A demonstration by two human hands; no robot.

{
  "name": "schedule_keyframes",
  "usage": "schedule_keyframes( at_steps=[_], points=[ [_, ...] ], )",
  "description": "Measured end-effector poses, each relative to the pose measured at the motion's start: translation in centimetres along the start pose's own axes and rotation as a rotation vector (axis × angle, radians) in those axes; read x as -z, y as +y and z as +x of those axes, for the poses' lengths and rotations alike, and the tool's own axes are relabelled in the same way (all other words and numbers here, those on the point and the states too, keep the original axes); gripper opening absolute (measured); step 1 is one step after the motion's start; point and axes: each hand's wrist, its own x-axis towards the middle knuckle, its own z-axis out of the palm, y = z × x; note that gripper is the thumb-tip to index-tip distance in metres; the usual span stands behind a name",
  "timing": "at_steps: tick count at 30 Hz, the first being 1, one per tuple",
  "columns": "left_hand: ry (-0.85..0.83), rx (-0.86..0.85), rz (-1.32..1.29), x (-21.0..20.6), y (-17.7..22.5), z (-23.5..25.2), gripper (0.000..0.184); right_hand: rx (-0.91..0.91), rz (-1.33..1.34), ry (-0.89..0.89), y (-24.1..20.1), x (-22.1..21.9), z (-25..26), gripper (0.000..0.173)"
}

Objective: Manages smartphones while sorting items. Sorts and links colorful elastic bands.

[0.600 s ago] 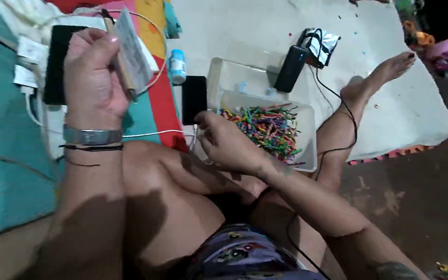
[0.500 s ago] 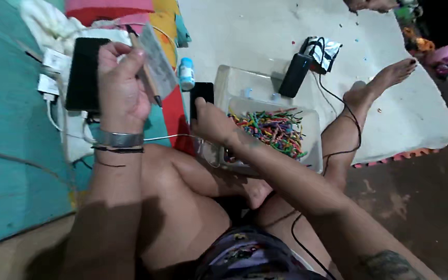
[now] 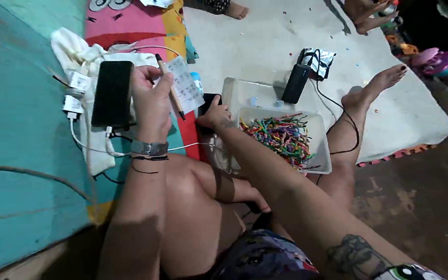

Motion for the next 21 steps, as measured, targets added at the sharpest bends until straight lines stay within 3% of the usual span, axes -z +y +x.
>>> schedule_keyframes(
  at_steps=[4,8,11,17,19,21],
  points=[
    [0.113,-0.021,0.195,1.5,0.0,0.8,0.041,-0.036,0.48,-0.202,-0.6,3.7,0.9,0.104],
    [0.123,0.02,0.289,1.6,-0.2,1.1,0.043,-0.022,0.851,-0.454,0.4,8.8,-2.5,0.078],
    [-0.031,0.142,0.361,0.5,-0.8,1.1,0.044,0.153,0.96,-0.457,3.5,11.3,-5.5,0.078],
    [-0.55,0.374,0.667,-4.7,-5.9,1.2,0.036,0.379,1.153,-0.348,11.3,13.9,-10.9,0.067],
    [-0.646,0.419,0.726,-6.2,-7.6,0.7,0.035,0.422,1.282,-0.34,14.0,14.8,-12.0,0.063],
    [-0.686,0.452,0.771,-7.3,-9.1,0.3,0.037,0.401,1.337,-0.301,16.3,15.6,-13.1,0.07]
  ],
)
